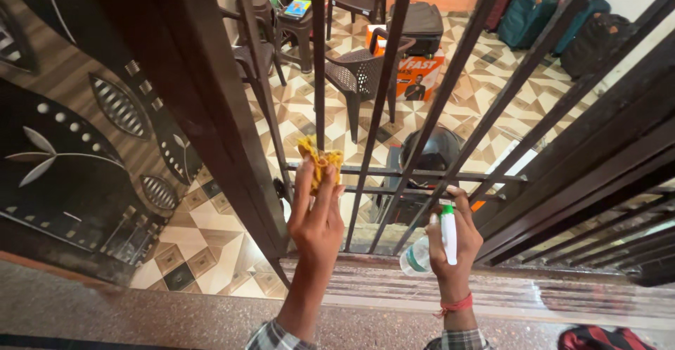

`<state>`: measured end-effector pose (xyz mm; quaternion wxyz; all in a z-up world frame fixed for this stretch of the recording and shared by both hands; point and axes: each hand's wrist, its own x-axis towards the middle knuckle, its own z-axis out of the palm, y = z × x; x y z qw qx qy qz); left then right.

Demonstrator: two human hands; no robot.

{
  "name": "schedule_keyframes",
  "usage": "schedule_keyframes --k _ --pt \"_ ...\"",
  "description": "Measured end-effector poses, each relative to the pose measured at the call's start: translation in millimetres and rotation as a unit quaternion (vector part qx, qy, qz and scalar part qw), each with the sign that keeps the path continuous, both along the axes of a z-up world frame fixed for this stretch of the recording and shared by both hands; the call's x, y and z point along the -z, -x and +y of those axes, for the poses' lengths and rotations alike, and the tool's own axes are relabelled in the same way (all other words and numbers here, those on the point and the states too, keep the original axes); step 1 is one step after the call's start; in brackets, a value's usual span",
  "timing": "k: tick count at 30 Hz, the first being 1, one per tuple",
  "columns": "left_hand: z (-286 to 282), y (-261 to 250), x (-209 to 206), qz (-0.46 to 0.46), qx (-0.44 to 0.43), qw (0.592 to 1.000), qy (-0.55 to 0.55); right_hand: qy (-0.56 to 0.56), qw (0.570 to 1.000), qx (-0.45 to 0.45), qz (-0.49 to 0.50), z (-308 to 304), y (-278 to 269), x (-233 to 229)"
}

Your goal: The person cleans the bars and frame of a metal gate by hand using a cloth and a spray bottle.

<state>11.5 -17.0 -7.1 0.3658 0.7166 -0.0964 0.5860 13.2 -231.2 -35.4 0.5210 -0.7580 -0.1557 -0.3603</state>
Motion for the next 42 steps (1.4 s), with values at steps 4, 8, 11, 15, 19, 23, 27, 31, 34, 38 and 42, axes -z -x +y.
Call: schedule_keyframes --k 4,8,11,15,19,23,27,31,34,38,42 --pt "13 -10 6 -0.026 -0.011 1.0 -0.004 -0.039 0.997 -0.002 0.061 1 0 2" --pt "21 -20 -17 -0.053 -0.052 0.997 -0.036 0.006 1.0 0.01 0.008 0 0 0" --pt "24 -22 -50 -0.071 -0.049 0.996 -0.039 0.012 1.0 0.017 -0.004 3 0 -1" --pt "21 -6 -77 -0.055 -0.043 0.997 -0.024 0.003 0.999 0.024 0.035 2 0 -2" --pt "17 -2 -58 -0.045 -0.051 0.998 -0.008 0.041 0.999 0.032 -0.017 1 0 0" --pt "12 4 -30 -0.028 -0.066 0.997 -0.02 0.025 0.999 0.026 0.013 -1 -1 0" --pt "15 7 -28 -0.021 -0.076 0.996 -0.044 0.019 1.0 0.009 -0.013 0 0 0" --pt "20 -11 -57 -0.072 -0.077 0.992 -0.068 0.024 0.999 0.023 0.006 -2 -1 0" --pt "23 -23 -90 -0.119 -0.061 0.989 -0.067 0.03 0.999 0.015 -0.01 -3 -1 0" --pt "23 -30 -105 -0.118 -0.071 0.989 -0.059 0.036 0.999 0.014 -0.023 -3 -1 -1" --pt "27 -29 -78 -0.097 -0.073 0.992 -0.039 0.018 1.0 0.005 0.004 -2 1 0"
